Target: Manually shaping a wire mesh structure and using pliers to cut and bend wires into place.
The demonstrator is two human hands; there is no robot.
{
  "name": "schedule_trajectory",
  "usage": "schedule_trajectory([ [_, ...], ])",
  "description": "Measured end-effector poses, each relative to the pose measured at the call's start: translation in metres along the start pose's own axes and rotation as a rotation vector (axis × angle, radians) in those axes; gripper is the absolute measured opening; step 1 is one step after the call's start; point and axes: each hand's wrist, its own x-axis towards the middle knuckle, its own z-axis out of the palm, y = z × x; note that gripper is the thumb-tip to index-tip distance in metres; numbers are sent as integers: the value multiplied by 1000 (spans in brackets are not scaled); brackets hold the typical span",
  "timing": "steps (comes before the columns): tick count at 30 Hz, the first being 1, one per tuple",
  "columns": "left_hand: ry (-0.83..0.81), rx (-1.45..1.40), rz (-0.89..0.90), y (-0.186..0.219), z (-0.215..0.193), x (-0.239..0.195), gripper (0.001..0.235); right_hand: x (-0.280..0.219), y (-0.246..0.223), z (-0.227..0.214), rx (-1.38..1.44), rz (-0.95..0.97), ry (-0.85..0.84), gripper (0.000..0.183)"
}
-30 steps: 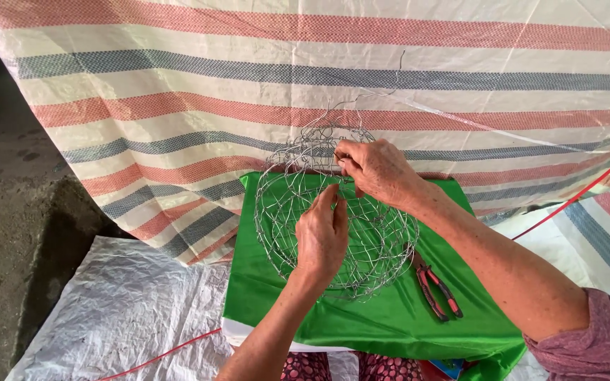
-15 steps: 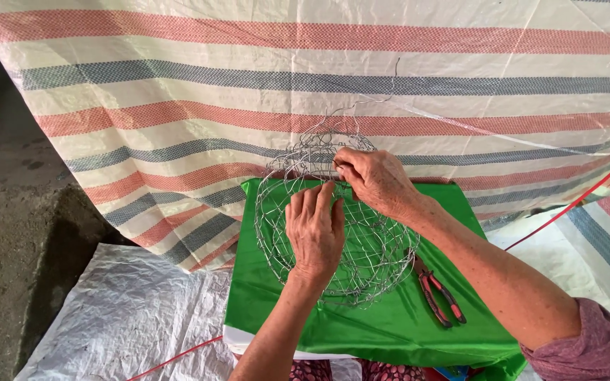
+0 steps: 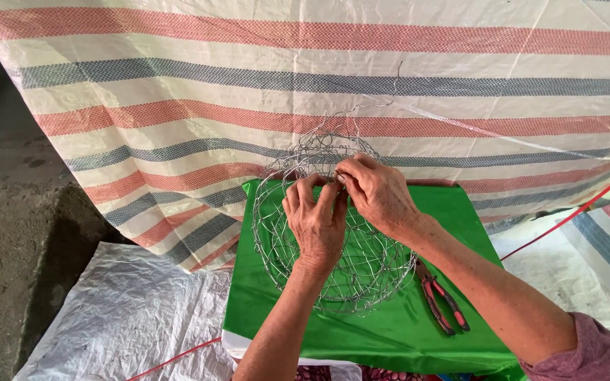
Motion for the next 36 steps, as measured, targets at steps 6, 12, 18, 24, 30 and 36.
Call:
schedule_trajectory([
  [6,-10,-35,-42,-3,0,0,17,-20,9,12,-155,-59,65,10],
  [12,-19,-48,-32,-1,1,0,14,-19,14,10,-143,-47,11,13],
  [18,-25,-43,-1,0,3,2,9,7,-3,-19,-39,-4,-189,9],
  [24,-24,-75,-18,3,-1,4,17,11,-17,-21,-109,75,-260,10],
  [30,-9,-62,-12,4,-2,5,19,14,-15,-14,-78,156,-231,15],
  [36,-7,-31,2,5,-5,7,19,16,-10,-11,-89,226,-229,16],
])
